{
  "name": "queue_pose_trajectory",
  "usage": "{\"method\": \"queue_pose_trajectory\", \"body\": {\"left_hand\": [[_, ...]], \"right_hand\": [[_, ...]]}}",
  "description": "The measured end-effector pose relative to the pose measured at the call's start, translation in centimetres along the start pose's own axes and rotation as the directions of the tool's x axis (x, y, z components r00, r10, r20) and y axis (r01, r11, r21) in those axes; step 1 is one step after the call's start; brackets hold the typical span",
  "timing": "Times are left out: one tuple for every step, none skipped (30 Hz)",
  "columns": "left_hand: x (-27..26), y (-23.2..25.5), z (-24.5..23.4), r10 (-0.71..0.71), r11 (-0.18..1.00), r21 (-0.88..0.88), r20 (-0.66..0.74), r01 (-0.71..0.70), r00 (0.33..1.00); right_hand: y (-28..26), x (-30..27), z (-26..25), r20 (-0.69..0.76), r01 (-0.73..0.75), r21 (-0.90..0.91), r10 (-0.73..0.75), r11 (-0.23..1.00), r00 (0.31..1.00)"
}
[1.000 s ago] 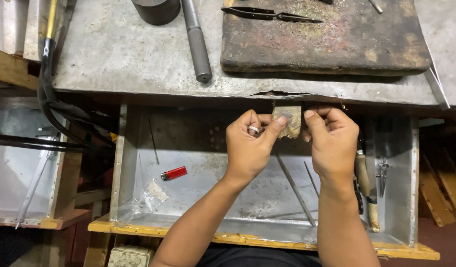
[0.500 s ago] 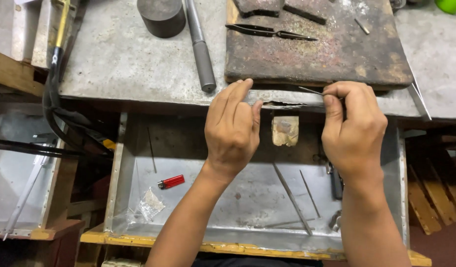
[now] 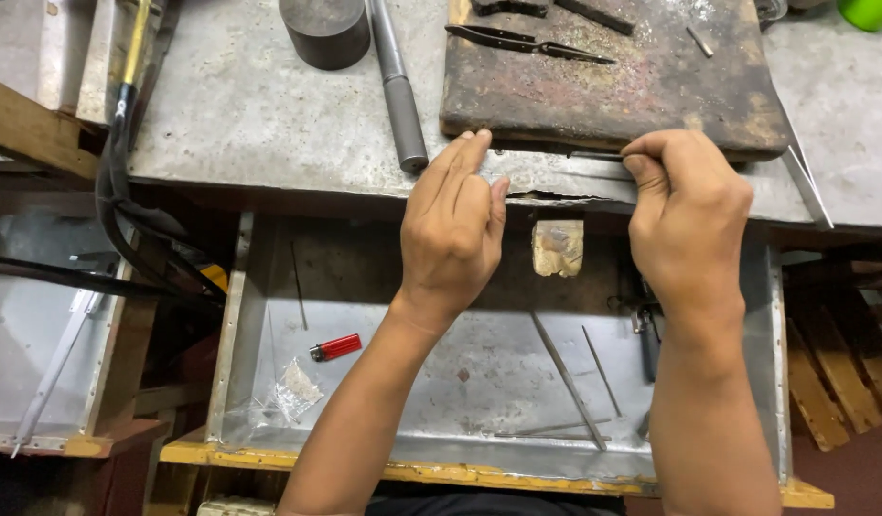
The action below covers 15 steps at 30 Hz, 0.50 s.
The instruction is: The person is using a metal file to smooth and shape a small metal ring held against a wooden bench pin.
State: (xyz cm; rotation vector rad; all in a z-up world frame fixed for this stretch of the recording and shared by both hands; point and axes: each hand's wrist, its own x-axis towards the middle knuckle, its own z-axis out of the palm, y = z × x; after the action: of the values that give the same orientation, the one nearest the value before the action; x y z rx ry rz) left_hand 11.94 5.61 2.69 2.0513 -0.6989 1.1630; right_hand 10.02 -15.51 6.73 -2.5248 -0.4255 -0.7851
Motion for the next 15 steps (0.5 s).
{"method": "queue_pose_trajectory", "body": {"left_hand": [[-0.2, 0.4, -0.5, 0.003, 1.0, 0.003, -0.007, -0.003, 1.0], [-0.3, 0.8, -1.0, 0.0, 0.999, -0.039, -0.018, -0.001, 1.0], [-0.5, 1.3, -1.5, -0.004, 0.996, -0.084, -0.026, 0.002, 1.0], [-0.8, 1.2, -1.8, -0.002, 0.996, -0.084, -0.031, 0.0, 1.0], [-1.3, 1.2, -2.0, 0.01, 0.997, -0.07, -0.045, -0.014, 0.999], [-1.8, 1.2, -2.3, 0.023, 0.998, -0.056, -0.059, -0.027, 0.998], [-2.3, 1.0, -2.3, 0.022, 0.998, -0.059, -0.063, -0.026, 0.998], [-2.7, 0.8, -2.3, 0.032, 0.998, -0.044, -0.086, -0.036, 0.996], [-3.2, 0.5, -2.3, 0.042, 0.999, -0.028, -0.111, -0.045, 0.993], [-3.2, 0.3, -2.3, 0.041, 0.999, -0.03, -0.116, -0.044, 0.992], [-3.5, 0.2, -2.3, 0.046, 0.998, -0.034, -0.105, -0.05, 0.993], [-3.8, 0.2, -2.4, 0.051, 0.998, -0.038, -0.095, -0.055, 0.994], [-4.0, 0.0, -2.4, 0.049, 0.998, -0.04, -0.095, -0.053, 0.994], [-4.2, -0.1, -2.3, 0.053, 0.998, -0.041, -0.089, -0.057, 0.995], [-4.3, -0.3, -2.3, 0.058, 0.997, -0.043, -0.084, -0.062, 0.995]], "right_hand": [[0.1, 0.1, -0.1, -0.004, 0.007, -0.001, -0.007, 1.0, 1.0], [0.2, 0.1, -0.2, -0.004, 0.078, -0.051, -0.078, 0.996, 0.997], [0.3, 0.1, -0.4, 0.002, 0.145, -0.103, -0.146, 0.984, 0.989], [0.3, 0.5, -0.3, -0.001, 0.148, -0.105, -0.149, 0.983, 0.989], [0.2, 0.7, -0.3, 0.006, 0.22, -0.192, -0.223, 0.957, 0.975], [0.2, 0.9, -0.3, 0.02, 0.288, -0.276, -0.294, 0.917, 0.956], [0.2, 1.0, -0.3, 0.022, 0.29, -0.28, -0.296, 0.915, 0.955], [0.1, 1.2, -0.2, 0.051, 0.311, -0.356, -0.314, 0.881, 0.948], [0.0, 1.4, -0.2, 0.081, 0.333, -0.43, -0.332, 0.839, 0.94], [0.0, 1.7, -0.3, 0.082, 0.336, -0.434, -0.334, 0.836, 0.939], [-0.1, 1.7, -0.4, 0.108, 0.346, -0.487, -0.337, 0.802, 0.935], [-0.2, 1.7, -0.4, 0.135, 0.356, -0.538, -0.339, 0.764, 0.931], [-0.5, 1.8, -0.6, 0.137, 0.357, -0.539, -0.338, 0.763, 0.931], [-0.9, 1.9, -0.8, 0.164, 0.374, -0.563, -0.343, 0.737, 0.925], [-1.2, 2.1, -1.0, 0.19, 0.391, -0.588, -0.349, 0.708, 0.918]]}}
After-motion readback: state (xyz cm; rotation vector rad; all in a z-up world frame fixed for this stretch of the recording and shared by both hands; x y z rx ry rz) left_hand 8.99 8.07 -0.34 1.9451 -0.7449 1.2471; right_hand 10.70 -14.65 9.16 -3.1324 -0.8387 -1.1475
